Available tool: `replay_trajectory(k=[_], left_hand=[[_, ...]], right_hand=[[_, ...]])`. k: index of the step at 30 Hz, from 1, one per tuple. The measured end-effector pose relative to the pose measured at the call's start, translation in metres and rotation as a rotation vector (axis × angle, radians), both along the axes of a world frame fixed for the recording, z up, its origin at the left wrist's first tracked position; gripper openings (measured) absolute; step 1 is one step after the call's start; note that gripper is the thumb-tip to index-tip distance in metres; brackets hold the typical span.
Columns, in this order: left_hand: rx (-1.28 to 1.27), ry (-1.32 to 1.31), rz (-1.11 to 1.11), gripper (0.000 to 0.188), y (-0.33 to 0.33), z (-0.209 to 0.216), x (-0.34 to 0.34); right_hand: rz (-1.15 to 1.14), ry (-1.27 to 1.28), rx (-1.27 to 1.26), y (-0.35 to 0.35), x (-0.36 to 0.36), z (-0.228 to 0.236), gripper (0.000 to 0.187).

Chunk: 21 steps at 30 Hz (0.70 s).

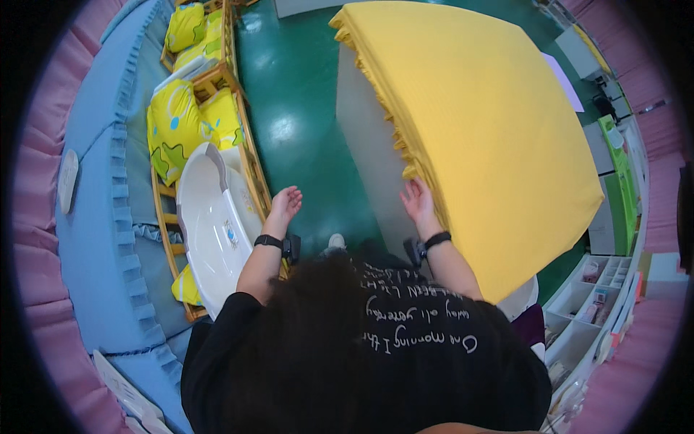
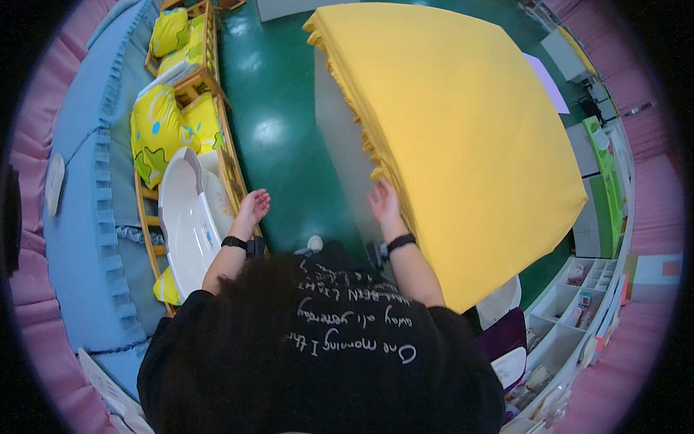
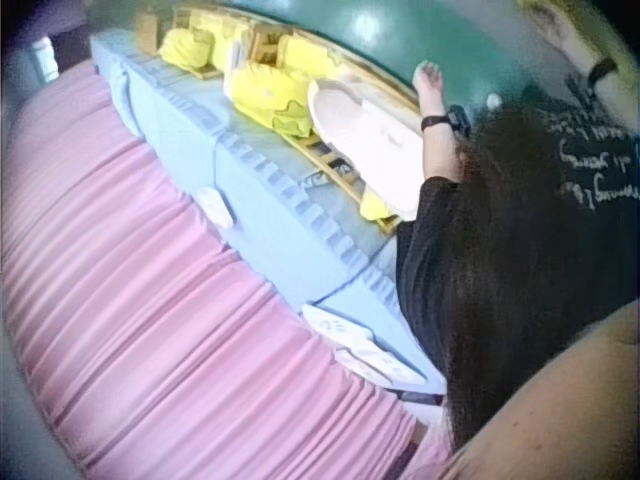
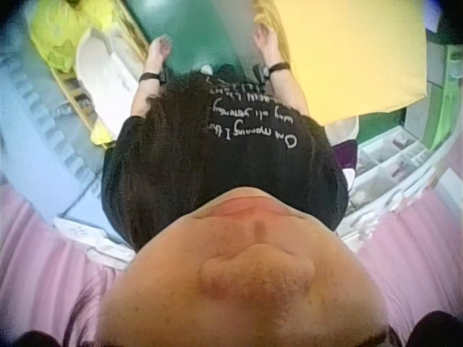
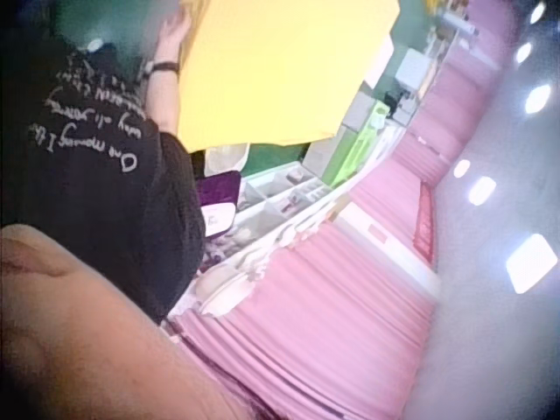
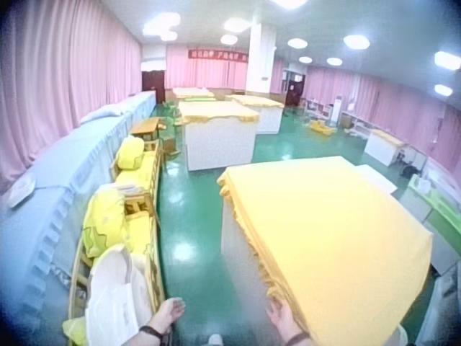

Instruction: The person picks up a pink mat and places it on a cabinet, then retrieves a yellow cloth from the floor and spreads it over the top of the cabinet to cover it.

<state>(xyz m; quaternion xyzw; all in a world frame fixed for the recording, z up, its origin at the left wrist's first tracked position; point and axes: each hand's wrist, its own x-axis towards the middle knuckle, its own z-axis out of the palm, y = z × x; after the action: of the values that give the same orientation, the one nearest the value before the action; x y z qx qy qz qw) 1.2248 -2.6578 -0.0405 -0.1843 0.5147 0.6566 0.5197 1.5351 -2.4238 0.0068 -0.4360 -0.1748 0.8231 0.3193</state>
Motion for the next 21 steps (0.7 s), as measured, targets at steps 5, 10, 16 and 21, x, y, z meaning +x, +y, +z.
replay_trajectory(k=[5,10,16,21], left_hand=[[0.065,0.005,0.033,0.013,-0.015,0.014,-0.039],[0.058,0.033,0.175,0.013,-0.050,-0.004,-0.084],[0.018,0.052,0.227,0.013,-0.042,-0.007,-0.114],[0.000,0.053,0.255,0.013,-0.009,-0.009,-0.166]], right_hand=[[-0.179,0.411,-0.201,0.047,-0.079,-0.005,0.027],[-0.047,0.229,-0.039,0.092,-0.149,-0.001,0.025],[0.056,0.082,0.089,0.116,-0.215,-0.003,0.028],[0.163,0.152,0.064,0.150,-0.280,-0.023,0.032]])
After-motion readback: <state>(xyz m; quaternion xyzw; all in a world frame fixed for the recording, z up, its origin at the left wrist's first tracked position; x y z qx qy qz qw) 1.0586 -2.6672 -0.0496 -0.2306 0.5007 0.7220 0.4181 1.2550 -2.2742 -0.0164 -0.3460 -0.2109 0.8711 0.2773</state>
